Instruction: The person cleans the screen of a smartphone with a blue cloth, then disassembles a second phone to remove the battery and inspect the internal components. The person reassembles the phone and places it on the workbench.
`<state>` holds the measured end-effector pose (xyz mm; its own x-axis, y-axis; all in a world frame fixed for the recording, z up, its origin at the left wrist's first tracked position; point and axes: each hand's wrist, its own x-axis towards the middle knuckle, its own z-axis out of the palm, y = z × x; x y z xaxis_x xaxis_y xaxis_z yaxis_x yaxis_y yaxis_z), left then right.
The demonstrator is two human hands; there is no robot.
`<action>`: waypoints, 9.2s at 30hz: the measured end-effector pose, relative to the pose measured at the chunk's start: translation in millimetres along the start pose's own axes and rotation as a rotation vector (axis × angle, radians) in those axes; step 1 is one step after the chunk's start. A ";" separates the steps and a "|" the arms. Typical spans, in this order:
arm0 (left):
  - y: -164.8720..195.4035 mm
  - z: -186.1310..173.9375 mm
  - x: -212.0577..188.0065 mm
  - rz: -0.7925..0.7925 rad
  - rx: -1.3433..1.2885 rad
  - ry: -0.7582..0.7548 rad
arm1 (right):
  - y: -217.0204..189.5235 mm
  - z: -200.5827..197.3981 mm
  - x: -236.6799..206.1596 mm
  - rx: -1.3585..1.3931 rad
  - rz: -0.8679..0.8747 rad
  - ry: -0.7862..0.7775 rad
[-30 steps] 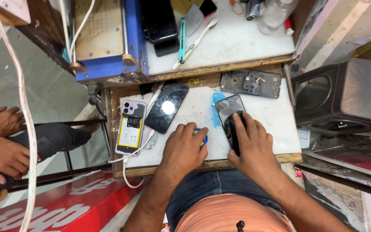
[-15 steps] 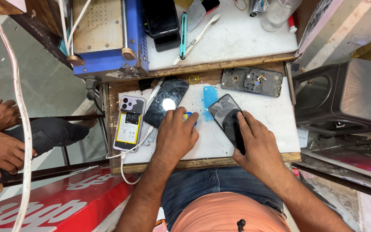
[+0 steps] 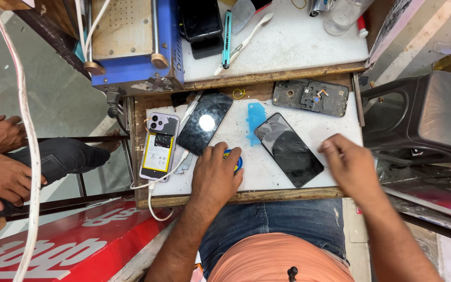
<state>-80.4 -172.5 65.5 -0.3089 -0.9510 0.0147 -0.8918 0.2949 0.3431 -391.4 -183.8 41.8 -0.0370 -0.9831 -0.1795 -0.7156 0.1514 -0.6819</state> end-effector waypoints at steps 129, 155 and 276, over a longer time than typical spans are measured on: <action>37.7 20.4 22.4 -0.015 -0.041 0.094 | 111.9 -89.5 -31.4 -0.108 -0.022 0.615; 29.5 30.9 0.2 0.011 0.001 0.243 | -64.5 38.3 -19.7 -0.447 -0.296 0.113; 90.0 42.7 27.7 0.262 -0.087 -0.037 | -11.3 -2.1 28.1 -0.017 -0.369 0.008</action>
<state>-183.3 -168.4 56.7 -0.5385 -0.8388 0.0801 -0.7485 0.5199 0.4117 -385.7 -213.3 45.9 0.2205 -0.9720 0.0817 -0.6933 -0.2151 -0.6878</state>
